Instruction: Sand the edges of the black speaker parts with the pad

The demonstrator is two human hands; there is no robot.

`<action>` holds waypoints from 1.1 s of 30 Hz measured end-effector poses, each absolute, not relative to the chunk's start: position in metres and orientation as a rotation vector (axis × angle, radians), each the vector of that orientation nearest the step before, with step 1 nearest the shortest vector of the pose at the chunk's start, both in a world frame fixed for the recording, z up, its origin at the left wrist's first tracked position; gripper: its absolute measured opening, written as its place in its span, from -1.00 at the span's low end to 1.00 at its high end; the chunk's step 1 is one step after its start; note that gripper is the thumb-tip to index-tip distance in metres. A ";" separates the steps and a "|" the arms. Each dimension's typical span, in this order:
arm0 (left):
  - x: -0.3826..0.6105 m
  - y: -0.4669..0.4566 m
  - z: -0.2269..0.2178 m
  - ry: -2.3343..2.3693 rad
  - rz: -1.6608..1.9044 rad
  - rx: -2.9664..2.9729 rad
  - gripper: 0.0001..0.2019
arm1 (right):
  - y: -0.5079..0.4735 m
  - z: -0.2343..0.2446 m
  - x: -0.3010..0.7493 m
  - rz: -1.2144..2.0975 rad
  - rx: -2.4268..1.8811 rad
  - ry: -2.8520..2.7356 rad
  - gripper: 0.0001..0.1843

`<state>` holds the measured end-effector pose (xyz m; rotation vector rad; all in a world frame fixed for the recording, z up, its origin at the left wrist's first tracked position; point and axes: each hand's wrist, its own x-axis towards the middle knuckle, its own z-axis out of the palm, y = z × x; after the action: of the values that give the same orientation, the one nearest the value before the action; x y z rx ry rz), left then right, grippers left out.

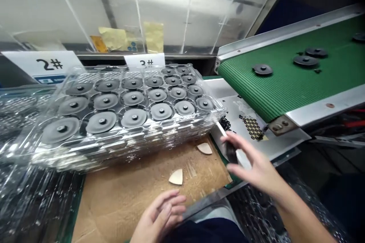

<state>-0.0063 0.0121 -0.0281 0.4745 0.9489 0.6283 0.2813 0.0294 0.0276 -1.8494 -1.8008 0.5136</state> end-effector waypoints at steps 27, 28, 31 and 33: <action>-0.055 0.002 -0.028 0.832 1.083 0.005 -0.47 | 0.027 -0.094 0.157 0.806 -1.590 -1.965 -0.73; -0.052 0.003 -0.027 0.848 1.082 0.016 -0.47 | 0.033 -0.081 0.153 0.823 -1.571 -1.959 -0.74; -0.042 0.005 -0.024 0.887 1.100 0.072 -0.44 | 0.045 -0.033 0.134 0.850 -1.503 -1.909 -0.70; -0.036 0.006 -0.021 0.884 1.099 0.118 -0.41 | 0.044 -0.002 0.119 0.860 -1.315 -1.879 -0.70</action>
<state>-0.0361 0.0055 -0.0212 0.1184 0.8844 1.0990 0.1189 0.0441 -0.0021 -1.3154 -1.8787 0.8596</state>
